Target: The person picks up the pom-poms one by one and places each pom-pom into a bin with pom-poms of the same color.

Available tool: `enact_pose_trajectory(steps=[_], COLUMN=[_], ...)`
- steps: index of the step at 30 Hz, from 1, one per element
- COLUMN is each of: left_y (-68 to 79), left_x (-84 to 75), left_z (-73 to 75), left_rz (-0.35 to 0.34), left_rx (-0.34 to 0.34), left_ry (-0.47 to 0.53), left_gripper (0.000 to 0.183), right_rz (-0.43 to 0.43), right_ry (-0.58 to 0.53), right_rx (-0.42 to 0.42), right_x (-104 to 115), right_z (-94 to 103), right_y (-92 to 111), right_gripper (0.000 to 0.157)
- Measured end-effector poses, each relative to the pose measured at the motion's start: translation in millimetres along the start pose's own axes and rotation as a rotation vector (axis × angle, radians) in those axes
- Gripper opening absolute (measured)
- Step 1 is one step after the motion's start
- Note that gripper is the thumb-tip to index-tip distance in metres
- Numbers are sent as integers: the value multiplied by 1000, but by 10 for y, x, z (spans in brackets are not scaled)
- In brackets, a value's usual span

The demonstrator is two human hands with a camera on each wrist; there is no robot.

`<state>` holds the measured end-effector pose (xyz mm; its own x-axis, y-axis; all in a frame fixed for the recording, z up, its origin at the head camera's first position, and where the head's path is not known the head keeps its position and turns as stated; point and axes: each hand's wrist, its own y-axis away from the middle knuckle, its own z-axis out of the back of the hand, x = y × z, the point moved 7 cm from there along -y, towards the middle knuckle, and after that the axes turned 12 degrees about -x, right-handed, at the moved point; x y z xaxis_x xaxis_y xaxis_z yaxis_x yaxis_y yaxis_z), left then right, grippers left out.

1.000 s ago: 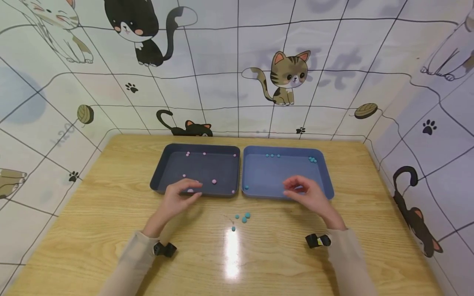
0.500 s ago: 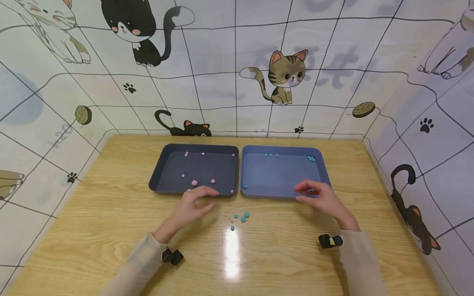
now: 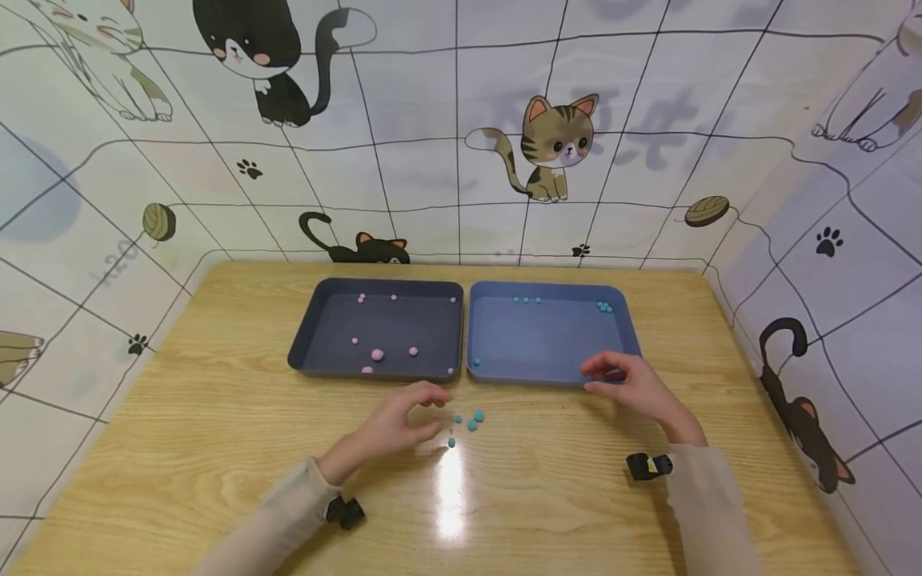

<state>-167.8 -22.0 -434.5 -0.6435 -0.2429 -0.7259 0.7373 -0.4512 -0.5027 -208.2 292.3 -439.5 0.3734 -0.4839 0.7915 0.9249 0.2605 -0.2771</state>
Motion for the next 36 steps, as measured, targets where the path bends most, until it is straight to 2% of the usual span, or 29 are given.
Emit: enact_pose_trajectory(steps=[13, 18, 22, 25, 29, 36], left_y=[50, 75, 107, 123, 129, 121], left_x=[30, 39, 66, 81, 85, 91], left_z=[-177, -224, -271, -295, -306, -327], left_rz=[67, 101, 165, 190, 186, 156], left_rx=[113, 143, 183, 198, 197, 199], left_ry=[17, -22, -23, -19, -24, -47], left_gripper=[32, 29, 26, 23, 21, 19], right_rz=[32, 34, 21, 9, -8, -4], right_ry=[28, 113, 189, 219, 221, 193], right_rx=[-15, -21, -28, -26, -23, -42], right_x=[-42, -102, -168, -168, -114, -68], right_z=[-33, -65, -91, -103, -109, -98], right_y=[-14, -9, -6, -8, -6, -3], right_gripper=[10, 10, 15, 10, 7, 12])
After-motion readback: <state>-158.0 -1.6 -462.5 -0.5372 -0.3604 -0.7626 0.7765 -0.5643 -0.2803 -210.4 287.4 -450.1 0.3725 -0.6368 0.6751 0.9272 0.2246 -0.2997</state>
